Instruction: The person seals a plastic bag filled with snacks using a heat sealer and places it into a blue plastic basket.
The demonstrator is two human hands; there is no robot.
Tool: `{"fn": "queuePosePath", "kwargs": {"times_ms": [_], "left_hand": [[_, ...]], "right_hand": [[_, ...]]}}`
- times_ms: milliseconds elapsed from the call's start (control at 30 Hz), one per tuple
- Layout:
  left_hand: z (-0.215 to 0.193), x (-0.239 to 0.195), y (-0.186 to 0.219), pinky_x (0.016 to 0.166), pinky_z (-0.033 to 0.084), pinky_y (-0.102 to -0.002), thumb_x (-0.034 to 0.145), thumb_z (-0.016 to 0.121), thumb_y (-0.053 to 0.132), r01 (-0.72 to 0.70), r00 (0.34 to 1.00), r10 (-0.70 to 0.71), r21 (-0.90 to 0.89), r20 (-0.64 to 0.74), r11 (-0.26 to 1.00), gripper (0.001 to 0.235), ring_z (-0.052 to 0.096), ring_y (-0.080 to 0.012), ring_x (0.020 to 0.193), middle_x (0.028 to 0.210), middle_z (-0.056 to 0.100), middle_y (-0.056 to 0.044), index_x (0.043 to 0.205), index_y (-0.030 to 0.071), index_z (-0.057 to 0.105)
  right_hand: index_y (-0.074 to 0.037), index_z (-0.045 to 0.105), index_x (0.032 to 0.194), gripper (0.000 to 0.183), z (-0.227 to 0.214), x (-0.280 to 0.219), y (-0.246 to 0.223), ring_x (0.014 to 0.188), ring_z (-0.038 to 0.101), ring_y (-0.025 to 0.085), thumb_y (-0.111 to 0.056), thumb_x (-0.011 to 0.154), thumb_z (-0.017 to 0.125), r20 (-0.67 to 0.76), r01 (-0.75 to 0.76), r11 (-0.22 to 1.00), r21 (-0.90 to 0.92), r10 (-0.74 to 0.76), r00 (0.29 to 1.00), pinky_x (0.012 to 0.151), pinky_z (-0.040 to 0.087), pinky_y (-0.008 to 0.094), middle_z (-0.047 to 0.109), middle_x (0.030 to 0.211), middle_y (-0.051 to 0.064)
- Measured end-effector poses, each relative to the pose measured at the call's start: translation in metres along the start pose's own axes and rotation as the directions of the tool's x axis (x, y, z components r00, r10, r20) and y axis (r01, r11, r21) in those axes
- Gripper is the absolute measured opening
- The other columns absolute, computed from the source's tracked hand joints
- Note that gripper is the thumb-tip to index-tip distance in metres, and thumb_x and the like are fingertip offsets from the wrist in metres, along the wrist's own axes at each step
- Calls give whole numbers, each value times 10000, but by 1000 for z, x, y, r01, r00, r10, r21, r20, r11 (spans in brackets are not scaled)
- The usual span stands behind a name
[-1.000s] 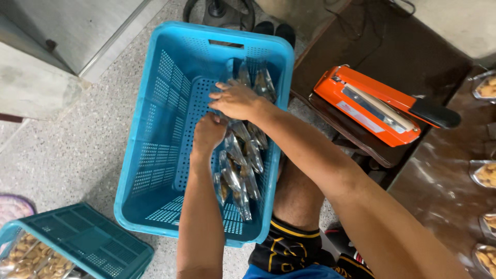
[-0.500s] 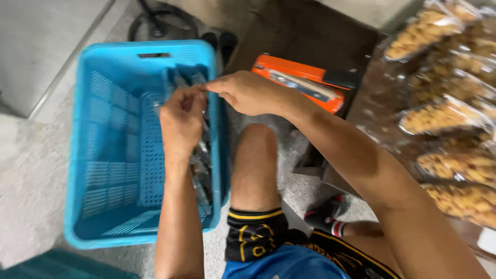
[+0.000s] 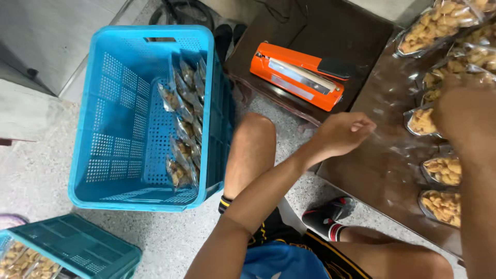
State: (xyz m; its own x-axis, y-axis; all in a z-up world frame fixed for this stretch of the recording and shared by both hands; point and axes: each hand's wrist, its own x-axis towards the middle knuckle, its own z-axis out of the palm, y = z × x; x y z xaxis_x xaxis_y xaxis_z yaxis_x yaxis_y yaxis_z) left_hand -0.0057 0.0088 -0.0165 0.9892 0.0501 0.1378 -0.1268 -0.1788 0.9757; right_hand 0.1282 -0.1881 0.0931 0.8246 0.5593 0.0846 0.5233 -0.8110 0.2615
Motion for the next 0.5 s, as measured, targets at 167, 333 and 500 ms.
{"fn": "queuePosePath", "kwargs": {"times_ms": [167,333,500], "left_hand": [[12,14,12,836,595,-312,992,638,300,31,997,-32,23,72,999,279,784,-216,982,1007,799,-115,1098,64,743],[-4,30,18,796,586,-357,982,645,300,121,990,-129,133,55,984,291,751,-240,917,948,783,-142,1131,74,752],[-4,30,9,989,577,-358,979,716,280,-39,999,39,30,2,999,364,744,-240,1123,1157,763,-143,1254,43,680]], "right_hand": [[-74,730,1231,462,96,6,64,1237,588,467,-207,789,737,242,-302,951,-67,309,920,855,479,629,638,1397,199],[-64,788,1165,379,110,3,90,1314,549,486,-217,823,726,290,-384,921,-56,384,877,845,457,717,625,1458,203],[-279,810,1041,278,26,-23,48,1269,621,366,-266,792,688,126,-25,978,-208,53,991,973,511,566,696,1336,87]]}}
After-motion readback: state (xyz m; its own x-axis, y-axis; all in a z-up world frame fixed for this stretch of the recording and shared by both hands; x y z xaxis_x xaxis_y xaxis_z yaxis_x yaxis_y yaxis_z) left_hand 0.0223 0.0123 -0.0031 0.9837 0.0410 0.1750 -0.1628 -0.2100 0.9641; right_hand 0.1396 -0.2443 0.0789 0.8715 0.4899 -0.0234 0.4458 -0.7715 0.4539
